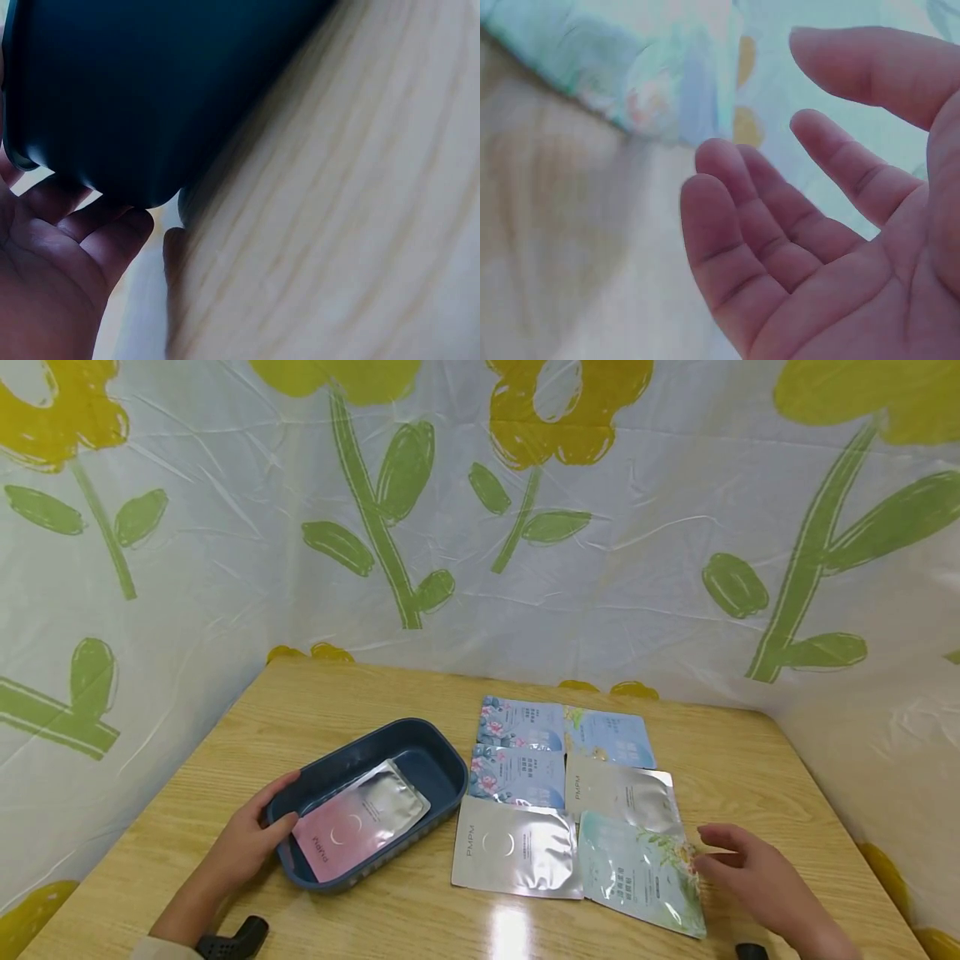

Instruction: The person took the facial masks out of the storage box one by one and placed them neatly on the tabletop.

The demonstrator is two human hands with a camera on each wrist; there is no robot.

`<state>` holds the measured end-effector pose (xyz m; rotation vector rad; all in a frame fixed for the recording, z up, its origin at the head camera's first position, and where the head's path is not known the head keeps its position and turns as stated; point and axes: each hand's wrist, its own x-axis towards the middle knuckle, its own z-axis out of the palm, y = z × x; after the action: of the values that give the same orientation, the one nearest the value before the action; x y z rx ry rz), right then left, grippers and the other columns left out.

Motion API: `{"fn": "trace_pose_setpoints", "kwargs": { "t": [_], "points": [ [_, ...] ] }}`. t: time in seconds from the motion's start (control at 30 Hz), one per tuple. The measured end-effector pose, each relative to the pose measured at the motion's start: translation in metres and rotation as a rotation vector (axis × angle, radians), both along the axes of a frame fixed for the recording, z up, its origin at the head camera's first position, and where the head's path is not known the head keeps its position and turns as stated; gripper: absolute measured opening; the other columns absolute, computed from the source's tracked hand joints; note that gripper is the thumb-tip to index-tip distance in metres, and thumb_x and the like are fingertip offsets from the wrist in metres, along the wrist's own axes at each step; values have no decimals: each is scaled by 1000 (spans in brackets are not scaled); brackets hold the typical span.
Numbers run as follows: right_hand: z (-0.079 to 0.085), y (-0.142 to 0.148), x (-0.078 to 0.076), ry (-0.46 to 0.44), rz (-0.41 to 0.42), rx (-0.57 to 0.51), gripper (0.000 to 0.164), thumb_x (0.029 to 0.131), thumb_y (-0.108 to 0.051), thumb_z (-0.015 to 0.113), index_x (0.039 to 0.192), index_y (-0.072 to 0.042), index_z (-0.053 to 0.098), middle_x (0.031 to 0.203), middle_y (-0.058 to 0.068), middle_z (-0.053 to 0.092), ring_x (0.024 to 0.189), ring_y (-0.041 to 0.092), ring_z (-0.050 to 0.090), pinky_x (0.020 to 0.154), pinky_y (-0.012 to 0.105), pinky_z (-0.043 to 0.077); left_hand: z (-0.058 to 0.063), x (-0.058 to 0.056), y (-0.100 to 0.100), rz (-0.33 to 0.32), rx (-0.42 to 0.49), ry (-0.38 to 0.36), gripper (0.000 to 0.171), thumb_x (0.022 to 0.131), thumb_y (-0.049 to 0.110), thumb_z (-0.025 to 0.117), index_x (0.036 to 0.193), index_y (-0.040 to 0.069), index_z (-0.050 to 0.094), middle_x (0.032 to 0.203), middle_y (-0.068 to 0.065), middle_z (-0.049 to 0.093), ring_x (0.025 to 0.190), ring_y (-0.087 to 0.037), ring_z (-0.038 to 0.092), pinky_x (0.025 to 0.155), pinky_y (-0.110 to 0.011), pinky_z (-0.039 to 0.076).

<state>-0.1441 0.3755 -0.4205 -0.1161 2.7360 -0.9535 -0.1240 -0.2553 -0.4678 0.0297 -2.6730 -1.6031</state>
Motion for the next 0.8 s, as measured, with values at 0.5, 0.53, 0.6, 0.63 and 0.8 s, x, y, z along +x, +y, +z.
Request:
{"fn": "trace_pose_setpoints", "kwargs": {
  "t": [0.5,0.53,0.6,0.63,0.8],
  "points": [
    [36,-114,-19,255,317,-277,31,96,-5,65,126,2,61,120,7,65,101,7,65,78,27,56,1,1,-2,6,-5,2,60,98,14,59,154,11,38,158,-20,32,143,-41,31,111,-50,30],
    [38,-124,-22,255,346,-298,31,96,-6,66,126,1,62,120,10,64,102,9,66,79,27,56,2,0,-2,6,-4,4,60,98,14,59,154,11,38,158,-21,32,143,-42,31,111,-51,29],
    [42,-144,-29,244,395,-333,31,96,-7,66,125,1,62,121,14,64,103,14,66,81,29,56,2,1,-1,5,3,6,60,98,14,60,154,11,38,158,-21,32,143,-42,31,112,-52,29],
    [44,-154,-32,225,411,-346,31,96,-8,67,126,1,62,121,14,64,105,17,66,82,29,56,2,1,-1,5,5,9,60,98,14,60,153,11,38,158,-22,32,143,-42,31,112,-52,29],
    [50,-196,-47,132,473,-388,34,96,-11,66,128,0,61,123,13,63,111,34,63,88,32,55,3,2,0,5,24,-5,60,98,13,61,153,10,38,158,-21,31,144,-41,29,112,-49,29]
  ]
}}
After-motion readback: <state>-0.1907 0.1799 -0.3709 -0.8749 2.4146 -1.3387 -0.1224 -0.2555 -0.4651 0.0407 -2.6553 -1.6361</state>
